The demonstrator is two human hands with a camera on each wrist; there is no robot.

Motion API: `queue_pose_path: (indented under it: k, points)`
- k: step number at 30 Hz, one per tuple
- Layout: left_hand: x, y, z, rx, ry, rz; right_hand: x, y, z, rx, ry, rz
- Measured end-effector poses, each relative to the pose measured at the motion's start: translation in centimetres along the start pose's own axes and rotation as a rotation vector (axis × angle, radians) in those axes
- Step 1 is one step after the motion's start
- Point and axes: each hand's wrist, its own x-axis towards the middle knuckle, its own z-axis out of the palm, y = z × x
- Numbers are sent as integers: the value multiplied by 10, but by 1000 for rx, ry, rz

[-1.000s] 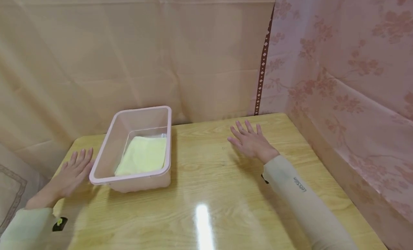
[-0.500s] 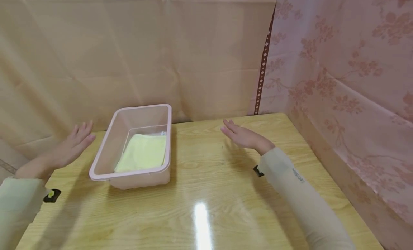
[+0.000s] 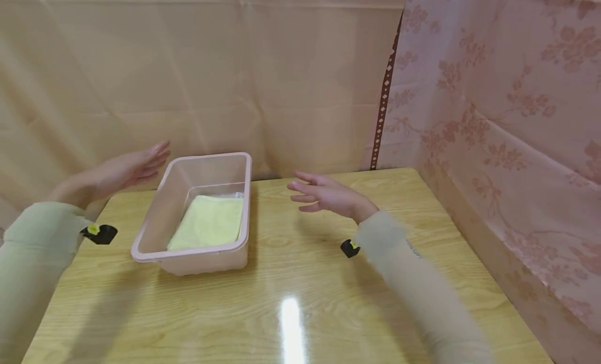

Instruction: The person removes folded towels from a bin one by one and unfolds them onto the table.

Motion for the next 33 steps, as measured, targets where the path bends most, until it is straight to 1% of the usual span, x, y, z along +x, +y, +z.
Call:
queue_pose_path:
  k: [1, 4, 8, 11, 14, 18, 21, 23, 26, 28, 29, 33]
  points:
    - [4, 2, 0, -32, -8, -10, 4, 0, 4, 24, -14, -10]
    - [19, 4, -1, -119, -49, -7, 14, 0, 14, 77, -48, -15]
    - [40, 5, 1, -184, -124, -17, 26, 2, 27, 108, -103, -2]
    - [56, 4, 3, -208, -179, -43, 34, 7, 37, 140, -147, 5]
    - [74, -3, 5, -280, -234, -60, 41, 13, 48, 182, -175, 21]
    - [93, -20, 7, -402, -276, -106, 48, 19, 63, 225, -196, 68]
    - [99, -39, 15, -482, -266, -147, 52, 26, 73, 260, -194, 98]
    - [102, -49, 21, -505, -265, -159, 53, 30, 79, 275, -181, 108]
    - [104, -59, 29, -513, -269, -187, 54, 34, 84, 297, -160, 126]
    - [105, -61, 33, -499, -265, -212, 54, 36, 85, 310, -153, 132]
    - [105, -62, 34, -492, -247, -231, 54, 36, 86, 310, -151, 130]
    - [108, -60, 37, -450, -126, -307, 53, 37, 85, 317, -151, 117]
